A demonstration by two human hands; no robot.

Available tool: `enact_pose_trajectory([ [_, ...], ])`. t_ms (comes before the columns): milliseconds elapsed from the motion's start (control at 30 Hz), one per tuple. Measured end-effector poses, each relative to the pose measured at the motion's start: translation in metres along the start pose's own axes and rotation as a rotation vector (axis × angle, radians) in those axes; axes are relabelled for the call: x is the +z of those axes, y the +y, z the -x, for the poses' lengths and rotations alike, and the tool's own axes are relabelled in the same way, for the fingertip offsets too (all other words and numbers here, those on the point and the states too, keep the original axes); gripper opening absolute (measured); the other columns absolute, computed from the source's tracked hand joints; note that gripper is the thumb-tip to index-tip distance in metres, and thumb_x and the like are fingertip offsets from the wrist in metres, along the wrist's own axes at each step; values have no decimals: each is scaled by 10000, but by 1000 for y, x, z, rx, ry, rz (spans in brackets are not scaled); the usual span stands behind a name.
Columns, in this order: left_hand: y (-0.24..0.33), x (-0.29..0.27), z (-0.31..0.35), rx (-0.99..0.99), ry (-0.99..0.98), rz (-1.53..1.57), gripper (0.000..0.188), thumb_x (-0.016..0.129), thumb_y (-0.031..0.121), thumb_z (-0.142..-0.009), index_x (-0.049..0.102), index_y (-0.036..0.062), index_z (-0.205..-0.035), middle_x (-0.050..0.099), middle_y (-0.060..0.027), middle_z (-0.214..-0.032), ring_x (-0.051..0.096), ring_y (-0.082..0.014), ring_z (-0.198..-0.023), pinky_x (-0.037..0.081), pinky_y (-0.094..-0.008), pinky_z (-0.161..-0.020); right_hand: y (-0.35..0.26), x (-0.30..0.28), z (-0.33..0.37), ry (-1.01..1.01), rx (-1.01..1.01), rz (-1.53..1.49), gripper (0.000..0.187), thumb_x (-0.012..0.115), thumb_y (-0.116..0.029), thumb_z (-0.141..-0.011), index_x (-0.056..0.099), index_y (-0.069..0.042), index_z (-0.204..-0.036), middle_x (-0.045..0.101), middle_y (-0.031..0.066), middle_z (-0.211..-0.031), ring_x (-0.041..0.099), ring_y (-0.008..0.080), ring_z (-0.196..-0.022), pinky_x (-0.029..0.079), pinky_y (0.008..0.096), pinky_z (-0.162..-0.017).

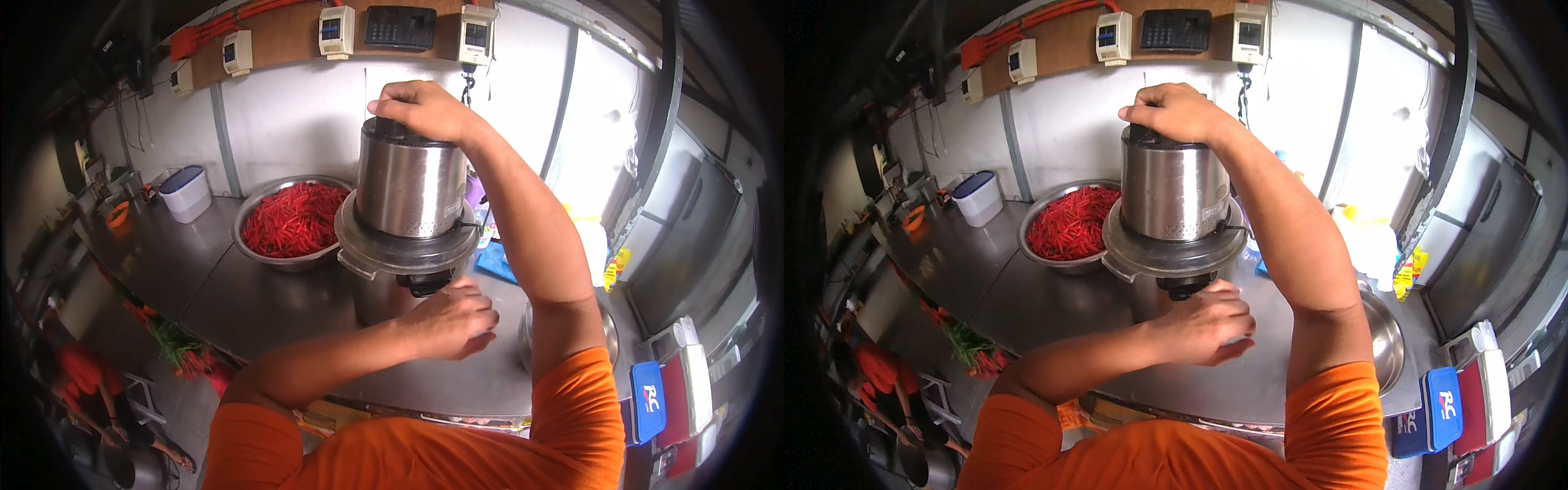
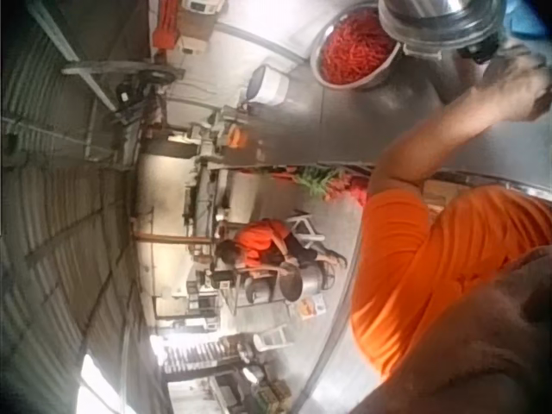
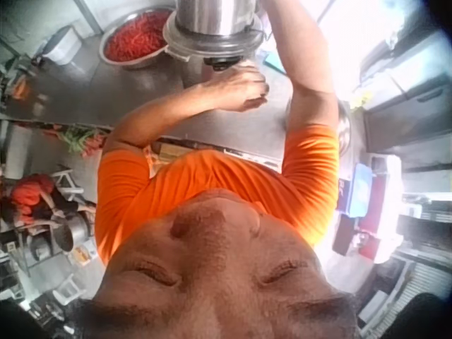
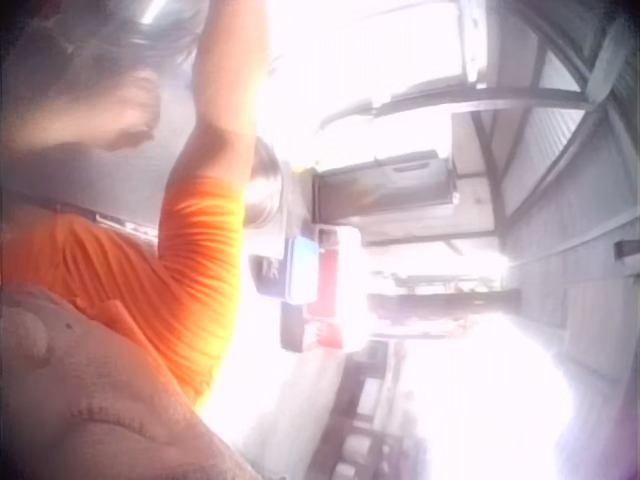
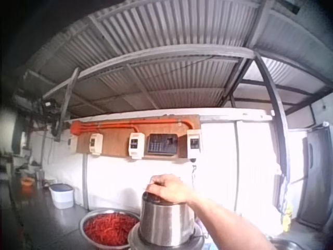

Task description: The person places a motor unit onto a large stainless steel container and then plugs the device's power cord into a wall-mounted socket.

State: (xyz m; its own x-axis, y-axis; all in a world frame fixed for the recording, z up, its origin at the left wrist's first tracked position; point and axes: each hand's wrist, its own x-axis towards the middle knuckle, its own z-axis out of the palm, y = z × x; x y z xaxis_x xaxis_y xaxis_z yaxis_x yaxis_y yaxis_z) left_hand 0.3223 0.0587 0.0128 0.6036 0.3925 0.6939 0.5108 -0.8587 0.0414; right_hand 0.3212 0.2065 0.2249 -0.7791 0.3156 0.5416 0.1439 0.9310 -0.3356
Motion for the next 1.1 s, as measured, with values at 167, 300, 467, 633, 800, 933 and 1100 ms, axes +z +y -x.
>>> enact_pose_trajectory([
  [167, 19, -65, 25, -56, 107, 72, 135, 758, 141, -780, 639, 84, -807, 627, -34, -827, 630, -219, -893, 448, -374, -892, 12, -6, -6, -121, -8, -182, 316, 672, -360, -891, 659, -79, -748, 652, 5, -763, 602, 136, -845, 446, 283, -854],
  [300, -42, -127, 57, -281, 567, 163, 96, 675, 91, -851, 619, 58, -781, 594, -37, -728, 583, -183, -693, 453, -313, -658, 13, -17, -6, -154, -100, -232, 275, 682, -334, -850, 703, -69, -781, 730, 86, -981, 512, 261, -1282, 321, 415, -1120],
  [467, -190, -165, 106, -724, 758, 469, 268, 572, 281, -986, 645, 24, -977, 654, -37, -871, 616, -114, -826, 471, -261, -781, -62, 10, -9, 16, 383, 821, 451, 629, -412, -879, 672, -42, -1134, 711, 191, -1023, 677, 341, -1016, 515, 433, -914],
  [633, -301, -114, 97, -959, 360, 1118, 567, 507, 497, -990, 528, 34, -1315, 590, -141, -1245, 588, -221, -1101, 465, -385, -947, -67, 33, -22, 6, 461, 1015, 458, 640, -332, -856, 637, -8, -1179, 697, 222, -1061, 676, 347, -1020, 524, 424, -921],
  [800, -284, -105, 52, -1005, 99, 1452, 605, 503, 485, -997, 494, 17, -1380, 523, -141, -1401, 556, -240, -1209, 453, -378, -1033, -66, 32, -18, 3, 549, 1042, 485, 600, -219, -828, 587, -4, -1262, 694, 223, -1069, 672, 360, -1018, 520, 423, -923],
  [933, -297, -96, 55, -795, -17, 1653, 458, 501, 353, -1015, 555, 11, -1314, 616, -127, -1270, 622, -210, -1098, 506, -359, -955, -73, 32, -15, -17, 551, 1024, 501, 596, -186, -797, 587, 34, -1247, 694, 244, -1052, 686, 349, -993, 539, 432, -906],
  [1100, -337, -64, 62, -863, 18, 1737, 366, 505, 227, -997, 580, -7, -1267, 650, -127, -1186, 649, -208, -1019, 526, -355, -915, -70, 20, -7, -21, 536, 827, 560, 609, -108, -810, 524, -117, -1364, 695, 177, -1068, 671, 274, -963, 511, 375, -905],
])
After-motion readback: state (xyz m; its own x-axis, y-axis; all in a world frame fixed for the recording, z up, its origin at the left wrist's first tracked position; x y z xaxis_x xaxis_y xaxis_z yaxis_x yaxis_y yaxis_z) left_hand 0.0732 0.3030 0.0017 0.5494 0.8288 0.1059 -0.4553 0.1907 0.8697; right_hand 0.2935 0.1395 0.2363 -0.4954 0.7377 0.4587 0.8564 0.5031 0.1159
